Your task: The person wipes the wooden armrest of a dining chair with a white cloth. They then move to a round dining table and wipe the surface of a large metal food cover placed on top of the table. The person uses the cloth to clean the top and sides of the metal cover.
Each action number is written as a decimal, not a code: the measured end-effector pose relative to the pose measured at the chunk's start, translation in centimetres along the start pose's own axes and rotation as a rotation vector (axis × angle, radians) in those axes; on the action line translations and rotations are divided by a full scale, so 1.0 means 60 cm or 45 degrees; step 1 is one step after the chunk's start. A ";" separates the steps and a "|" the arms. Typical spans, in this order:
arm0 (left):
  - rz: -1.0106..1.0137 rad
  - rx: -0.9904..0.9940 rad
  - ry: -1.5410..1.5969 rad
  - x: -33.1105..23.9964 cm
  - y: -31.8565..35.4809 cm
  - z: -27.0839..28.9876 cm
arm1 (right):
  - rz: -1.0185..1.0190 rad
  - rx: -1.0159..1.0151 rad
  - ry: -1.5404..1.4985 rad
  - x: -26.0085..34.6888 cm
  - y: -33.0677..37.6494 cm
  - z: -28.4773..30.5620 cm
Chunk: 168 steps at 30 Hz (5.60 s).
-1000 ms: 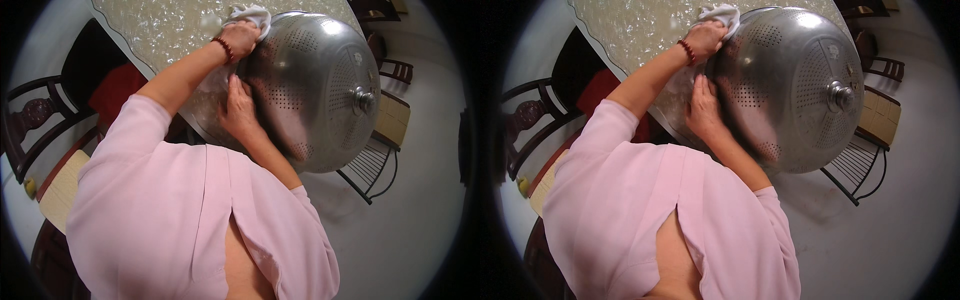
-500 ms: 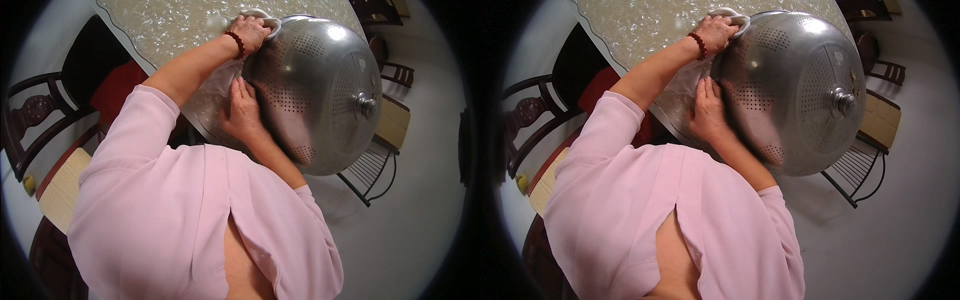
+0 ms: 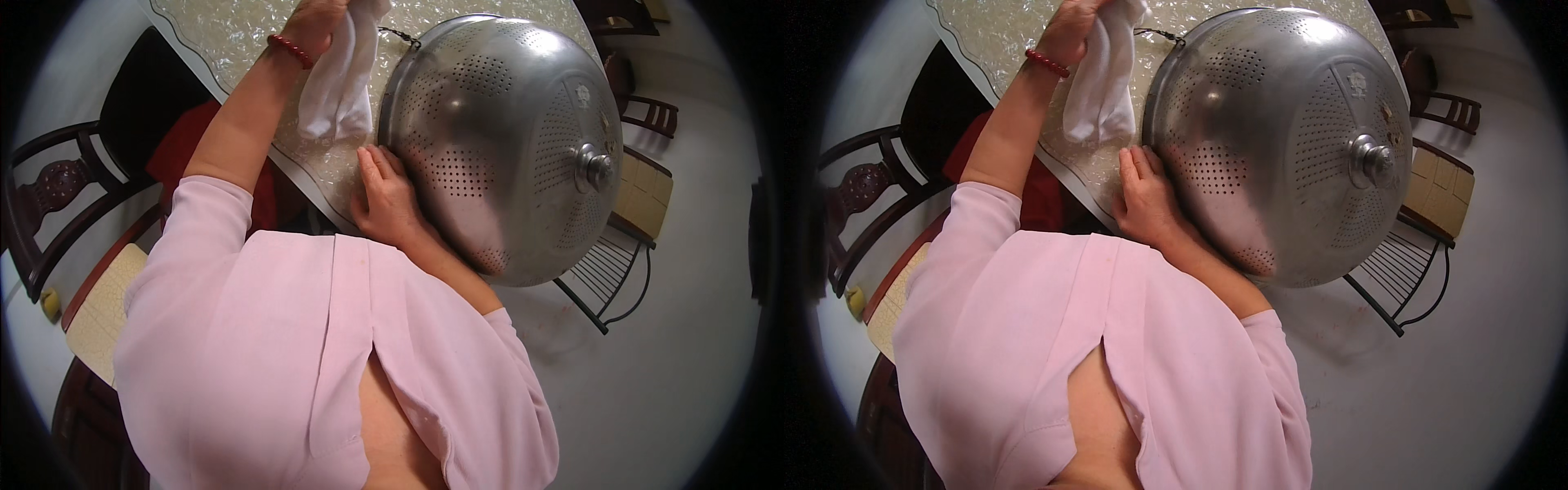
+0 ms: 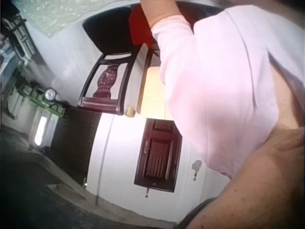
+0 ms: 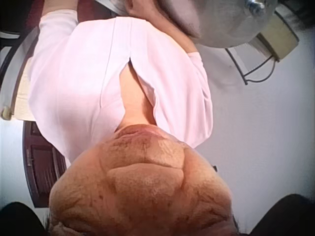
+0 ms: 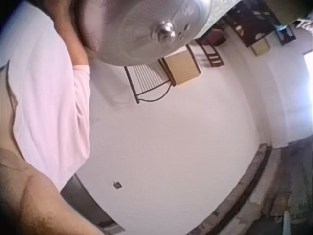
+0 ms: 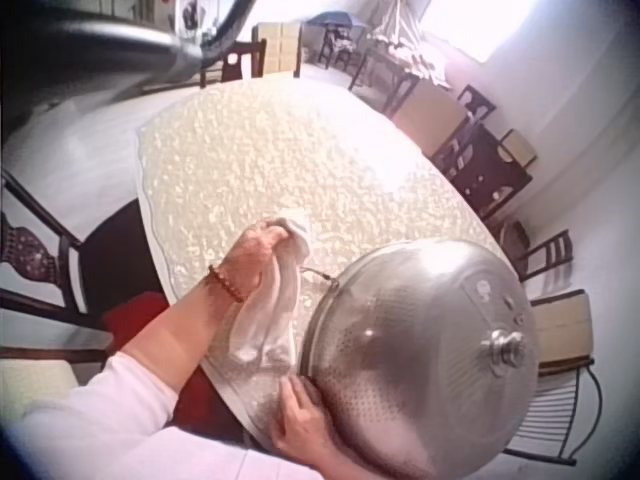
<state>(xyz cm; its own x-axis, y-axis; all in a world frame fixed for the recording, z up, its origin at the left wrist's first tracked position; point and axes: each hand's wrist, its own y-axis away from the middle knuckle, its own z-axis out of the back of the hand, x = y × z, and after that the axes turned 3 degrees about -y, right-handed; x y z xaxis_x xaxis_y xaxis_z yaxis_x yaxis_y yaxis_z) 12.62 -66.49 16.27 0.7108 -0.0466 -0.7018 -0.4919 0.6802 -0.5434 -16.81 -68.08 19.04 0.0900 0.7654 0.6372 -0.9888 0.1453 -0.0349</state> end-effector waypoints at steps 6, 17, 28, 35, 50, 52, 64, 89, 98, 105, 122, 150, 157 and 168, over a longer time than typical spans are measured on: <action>0.053 0.458 -0.750 -0.062 -0.009 -0.126 | 0.019 -0.001 0.000 0.002 0.005 -0.004; -0.114 0.843 -0.916 -0.078 -0.021 -0.103 | -0.034 0.050 0.017 0.007 0.009 -0.002; 0.818 0.266 1.091 0.050 0.001 -0.080 | 0.029 0.050 -0.011 0.011 0.003 0.007; 0.066 0.604 -0.723 -0.101 0.059 -0.094 | 0.020 0.034 -0.016 0.011 -0.001 0.006; 0.046 0.679 -1.008 -0.120 0.037 -0.103 | 0.016 0.058 -0.062 0.004 -0.003 0.011; 0.069 0.685 -0.929 -0.118 0.031 -0.105 | 0.030 0.055 -0.045 0.002 -0.003 0.010; 0.101 0.449 0.598 -0.164 0.130 -0.044 | -0.005 0.083 0.024 -0.008 -0.003 0.009; 0.104 0.573 -0.812 -0.120 0.100 -0.119 | 0.092 -0.213 -0.005 -0.002 0.068 0.004; -0.270 0.346 -0.747 -0.190 0.201 -0.119 | -0.152 -0.230 0.050 -0.025 0.165 -0.040; -0.288 0.566 -0.463 -0.232 0.268 -0.118 | -0.140 -0.194 0.021 -0.031 0.156 -0.013; -0.327 0.436 -0.793 -0.234 0.226 -0.143 | -0.246 -0.334 -0.060 -0.027 0.154 0.001; -0.060 0.541 -0.858 -0.196 0.176 -0.115 | -0.286 -0.343 -0.003 -0.035 0.163 -0.003; 0.164 0.062 0.003 -0.172 0.156 -0.124 | -0.255 -0.300 0.007 -0.037 0.159 0.002; 0.059 0.237 -0.273 -0.287 0.086 -0.148 | -0.170 -0.235 -0.010 -0.047 0.129 0.018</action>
<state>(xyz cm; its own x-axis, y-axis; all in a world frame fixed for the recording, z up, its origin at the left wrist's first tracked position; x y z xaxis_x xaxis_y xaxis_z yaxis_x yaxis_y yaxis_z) -6.62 -68.66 21.50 0.7897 0.1295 -0.5997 -0.4394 0.8016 -0.4055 -24.84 -69.78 17.82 0.2168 0.7270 0.6515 -0.9295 0.3577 -0.0898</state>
